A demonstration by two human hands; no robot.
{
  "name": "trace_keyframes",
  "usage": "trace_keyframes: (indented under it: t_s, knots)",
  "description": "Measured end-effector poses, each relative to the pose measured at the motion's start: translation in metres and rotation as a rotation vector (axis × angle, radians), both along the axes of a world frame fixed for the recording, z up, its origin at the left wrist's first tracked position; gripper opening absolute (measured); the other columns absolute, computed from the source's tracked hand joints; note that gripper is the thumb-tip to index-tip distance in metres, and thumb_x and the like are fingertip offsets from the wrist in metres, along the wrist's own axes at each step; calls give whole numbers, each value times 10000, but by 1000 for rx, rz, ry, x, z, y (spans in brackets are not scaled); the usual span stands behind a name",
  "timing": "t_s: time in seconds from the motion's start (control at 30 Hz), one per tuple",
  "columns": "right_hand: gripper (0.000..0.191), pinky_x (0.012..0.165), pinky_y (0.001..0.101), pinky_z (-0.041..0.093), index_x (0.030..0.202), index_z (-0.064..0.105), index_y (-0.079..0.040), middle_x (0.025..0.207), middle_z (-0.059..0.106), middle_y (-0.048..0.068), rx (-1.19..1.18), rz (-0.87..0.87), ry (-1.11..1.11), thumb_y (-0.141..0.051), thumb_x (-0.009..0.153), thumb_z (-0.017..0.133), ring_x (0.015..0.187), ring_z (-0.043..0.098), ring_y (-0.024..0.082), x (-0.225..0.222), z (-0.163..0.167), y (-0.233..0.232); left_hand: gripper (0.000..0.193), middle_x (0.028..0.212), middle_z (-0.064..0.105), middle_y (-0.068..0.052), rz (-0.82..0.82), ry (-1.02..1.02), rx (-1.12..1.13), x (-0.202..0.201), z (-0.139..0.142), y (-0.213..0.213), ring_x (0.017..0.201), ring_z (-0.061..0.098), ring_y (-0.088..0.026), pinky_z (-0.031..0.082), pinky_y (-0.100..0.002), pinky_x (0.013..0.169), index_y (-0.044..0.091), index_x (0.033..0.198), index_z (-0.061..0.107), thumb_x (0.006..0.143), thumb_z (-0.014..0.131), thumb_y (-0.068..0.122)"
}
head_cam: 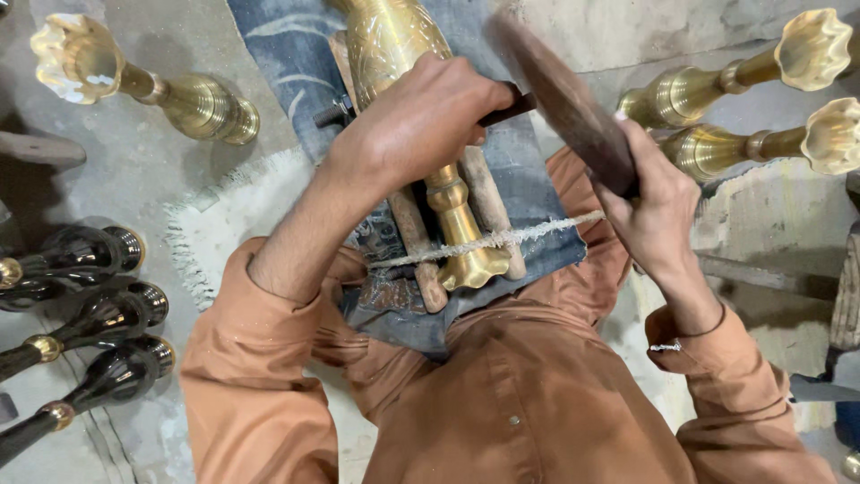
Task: The person sits cross-legged on the floor with an engraved brass vase clamped between wooden forms on their lap. They strike a punch against the vase's flared base with a wooden mallet, then use a small hand stylus to engrave decorative floral patterns into the brass surface.
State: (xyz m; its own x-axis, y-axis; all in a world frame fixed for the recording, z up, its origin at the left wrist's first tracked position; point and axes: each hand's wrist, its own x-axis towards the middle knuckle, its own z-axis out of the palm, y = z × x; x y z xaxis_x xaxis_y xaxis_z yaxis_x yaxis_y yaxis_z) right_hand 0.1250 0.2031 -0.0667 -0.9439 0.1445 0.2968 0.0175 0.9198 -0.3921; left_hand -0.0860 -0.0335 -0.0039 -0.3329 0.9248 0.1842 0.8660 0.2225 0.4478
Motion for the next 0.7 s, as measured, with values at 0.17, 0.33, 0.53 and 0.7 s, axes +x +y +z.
trace_keyframes:
  t_s: [0.17,0.33,0.53,0.7]
  knots:
    - [695,849,414,568,1535,488,-45,1117,695,203,-165,-3,-9,-134,948,849,995,734,333,-6,0,7,301,992,722,-143,176,-197,213,17,4,-32,905,716,-328,560,-444,795,30,1266,646,985,750,64]
    - [723,696,430,516,1590,500,-86,1042,673,154,96,110,-77,-97,945,827,844,684,338,-29,3,4,428,1137,731,-121,198,-216,452,24,-14,-62,1012,730,-295,583,-399,872,57,1411,590,1019,759,85]
    - [707,708,421,501,1591,485,-123,1009,645,118,212,203,-43,-119,975,833,822,662,317,-55,15,-2,406,1127,733,-125,225,-149,481,22,-35,-70,1001,721,-302,585,-390,873,66,1374,611,1018,797,124]
    - [713,681,416,473,1583,499,-100,947,623,114,233,258,-53,-98,958,843,763,640,312,-70,39,-10,369,1062,737,-108,257,-213,501,22,-40,-75,943,711,-298,575,-397,845,54,1349,632,1021,790,114]
